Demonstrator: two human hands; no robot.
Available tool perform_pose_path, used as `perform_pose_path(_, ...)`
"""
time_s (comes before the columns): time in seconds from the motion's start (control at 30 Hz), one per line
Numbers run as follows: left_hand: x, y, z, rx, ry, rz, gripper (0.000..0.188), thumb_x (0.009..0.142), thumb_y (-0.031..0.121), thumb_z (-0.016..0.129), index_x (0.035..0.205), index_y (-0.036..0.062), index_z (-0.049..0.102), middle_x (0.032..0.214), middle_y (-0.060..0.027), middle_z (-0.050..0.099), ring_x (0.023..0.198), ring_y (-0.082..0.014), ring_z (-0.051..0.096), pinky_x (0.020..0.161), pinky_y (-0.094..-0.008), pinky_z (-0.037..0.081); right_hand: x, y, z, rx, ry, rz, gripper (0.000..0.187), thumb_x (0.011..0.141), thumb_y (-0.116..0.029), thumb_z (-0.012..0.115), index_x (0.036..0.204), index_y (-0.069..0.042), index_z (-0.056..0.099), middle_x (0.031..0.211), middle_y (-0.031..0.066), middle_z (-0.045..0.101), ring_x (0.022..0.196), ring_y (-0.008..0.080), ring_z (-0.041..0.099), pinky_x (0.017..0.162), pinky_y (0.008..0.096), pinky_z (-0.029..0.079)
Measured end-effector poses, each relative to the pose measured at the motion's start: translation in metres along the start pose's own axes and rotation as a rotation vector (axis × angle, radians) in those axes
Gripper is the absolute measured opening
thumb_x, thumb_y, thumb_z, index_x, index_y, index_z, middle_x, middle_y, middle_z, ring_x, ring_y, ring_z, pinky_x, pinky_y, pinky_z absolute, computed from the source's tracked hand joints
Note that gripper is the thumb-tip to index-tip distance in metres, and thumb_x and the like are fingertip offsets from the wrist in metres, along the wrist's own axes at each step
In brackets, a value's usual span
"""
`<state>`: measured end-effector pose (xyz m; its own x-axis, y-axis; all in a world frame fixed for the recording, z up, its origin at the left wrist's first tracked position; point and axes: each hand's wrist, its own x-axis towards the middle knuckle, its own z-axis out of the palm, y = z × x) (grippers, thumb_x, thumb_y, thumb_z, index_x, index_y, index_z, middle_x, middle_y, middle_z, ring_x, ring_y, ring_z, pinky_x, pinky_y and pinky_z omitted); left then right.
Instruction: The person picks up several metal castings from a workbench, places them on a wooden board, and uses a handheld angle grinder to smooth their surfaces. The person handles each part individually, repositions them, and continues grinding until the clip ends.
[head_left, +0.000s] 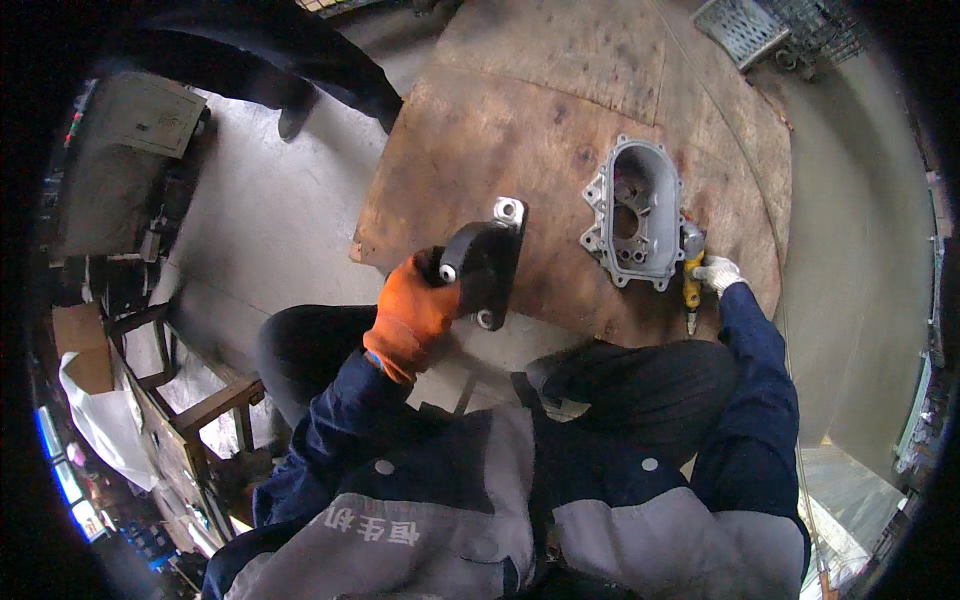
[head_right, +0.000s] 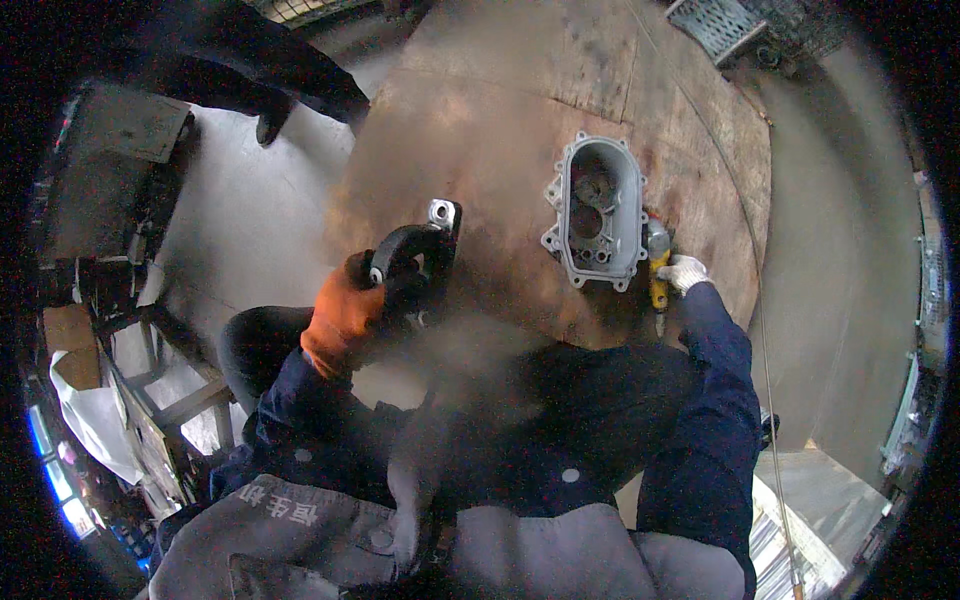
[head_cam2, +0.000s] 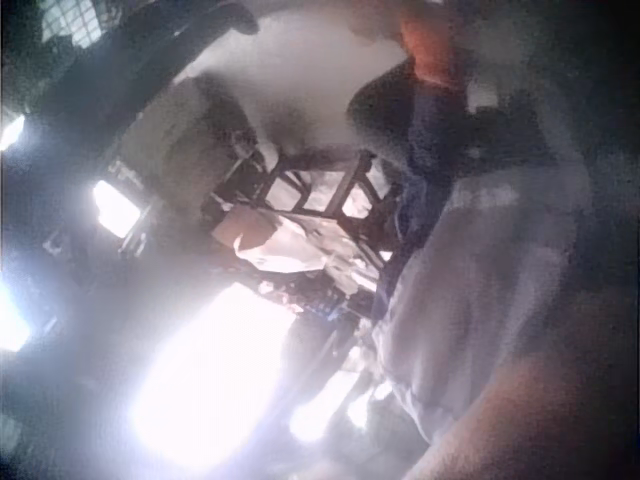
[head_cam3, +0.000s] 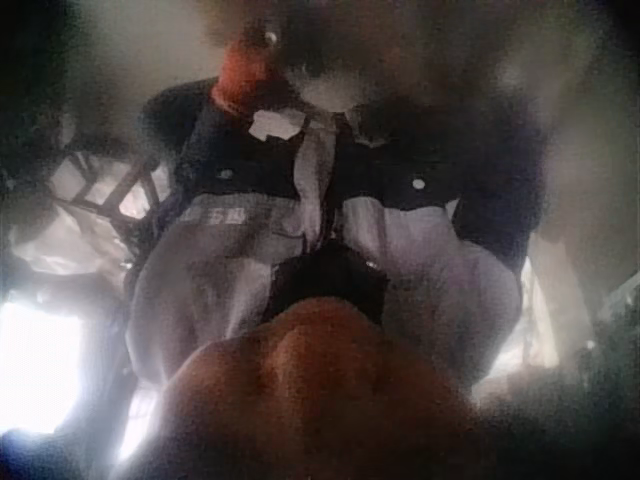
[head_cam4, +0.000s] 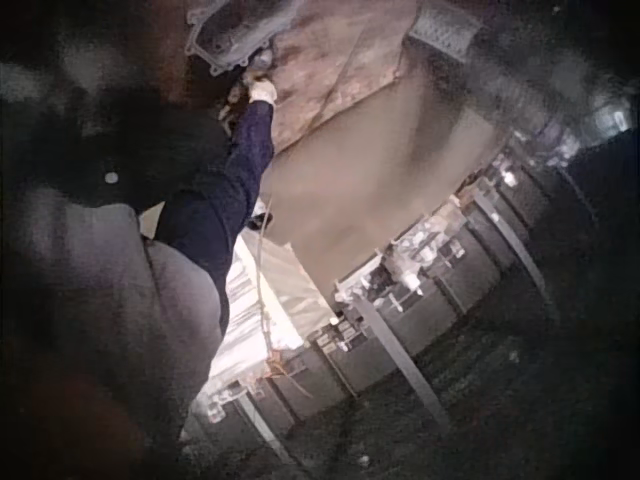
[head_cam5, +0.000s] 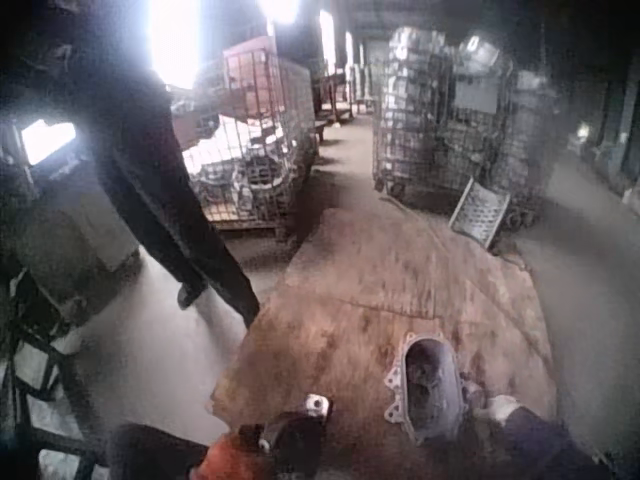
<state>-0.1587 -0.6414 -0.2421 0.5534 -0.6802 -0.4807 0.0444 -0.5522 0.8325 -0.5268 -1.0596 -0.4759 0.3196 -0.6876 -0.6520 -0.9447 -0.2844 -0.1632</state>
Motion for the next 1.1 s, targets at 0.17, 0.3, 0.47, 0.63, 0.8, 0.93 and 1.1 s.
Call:
perform_pose_path(0.17,-0.043,0.022,0.004,-0.092,0.238,0.251,0.028,0.075,0.019,0.08,0.09,-0.0014,0.069,0.071,-0.0061,0.066,0.069,-0.0113,0.061,0.065,-0.0276,0.049,-0.108,-0.075,-0.084,0.462,0.391,-0.214,0.05,0.083,-0.018,0.07,0.127,0.003,0.06,0.116,0.0148,0.068,0.105,0.0208,0.065,0.092,0.0317,0.051)
perform_pose_path(0.3,-0.065,0.029,0.007,-0.127,0.276,0.417,0.025,0.073,0.017,0.079,0.086,-0.0009,0.068,0.067,-0.0099,0.064,0.061,-0.0155,0.061,0.061,-0.0293,0.049,-0.239,-0.195,-0.1,0.828,0.249,-0.755,0.054,0.087,-0.004,0.066,0.137,0.004,0.049,0.135,0.0138,0.057,0.123,0.02,0.054,0.107,0.0309,0.039)
perform_pose_path(0.47,-0.08,0.034,-0.004,-0.033,0.357,0.587,0.021,0.07,0.016,0.078,0.08,0.0,0.068,0.062,-0.0142,0.061,0.056,-0.024,0.062,0.058,-0.0319,0.049,-0.341,-0.305,-0.098,0.648,0.254,-0.895,0.041,0.087,-0.006,0.068,0.125,0.005,0.057,0.113,0.0107,0.066,0.105,0.0155,0.062,0.094,0.0291,0.048)
perform_pose_path(0.63,-0.085,0.032,-0.014,-0.153,0.383,0.672,0.021,0.069,0.016,0.077,0.079,0.0001,0.067,0.063,-0.0171,0.06,0.056,-0.0296,0.061,0.055,-0.0341,0.048,-0.341,-0.359,-0.078,0.515,0.339,-0.902,0.032,0.088,-0.01,0.07,0.118,0.001,0.063,0.105,0.0065,0.069,0.096,0.0116,0.063,0.087,0.0259,0.049)
perform_pose_path(0.8,-0.086,0.023,-0.021,-0.066,0.315,0.679,0.019,0.067,0.012,0.074,0.08,0.0006,0.067,0.066,-0.0175,0.062,0.059,-0.0293,0.063,0.057,-0.0349,0.049,-0.333,-0.372,-0.061,0.633,0.391,-0.796,0.024,0.083,-0.016,0.074,0.103,-0.002,0.071,0.082,0.0084,0.069,0.076,0.0159,0.064,0.071,0.0308,0.051)
perform_pose_path(0.93,-0.084,0.022,-0.02,0.029,0.351,0.703,0.018,0.068,0.009,0.072,0.084,0.0021,0.069,0.066,-0.0098,0.065,0.062,-0.0168,0.064,0.059,-0.032,0.049,-0.334,-0.378,-0.053,0.441,0.611,-0.775,0.021,0.085,-0.011,0.07,0.103,0.0,0.07,0.09,0.0073,0.071,0.083,0.0116,0.064,0.076,0.0262,0.05)
perform_pose_path(1.1,-0.088,0.024,-0.016,-0.171,0.29,0.543,0.018,0.072,0.016,0.076,0.082,0.0028,0.068,0.063,-0.0034,0.061,0.062,-0.0102,0.059,0.059,-0.0293,0.047,-0.325,-0.384,-0.043,-0.004,1.122,-0.909,0.017,0.088,-0.011,0.064,0.1,-0.001,0.07,0.09,0.013,0.072,0.081,0.0187,0.069,0.073,0.0294,0.052)
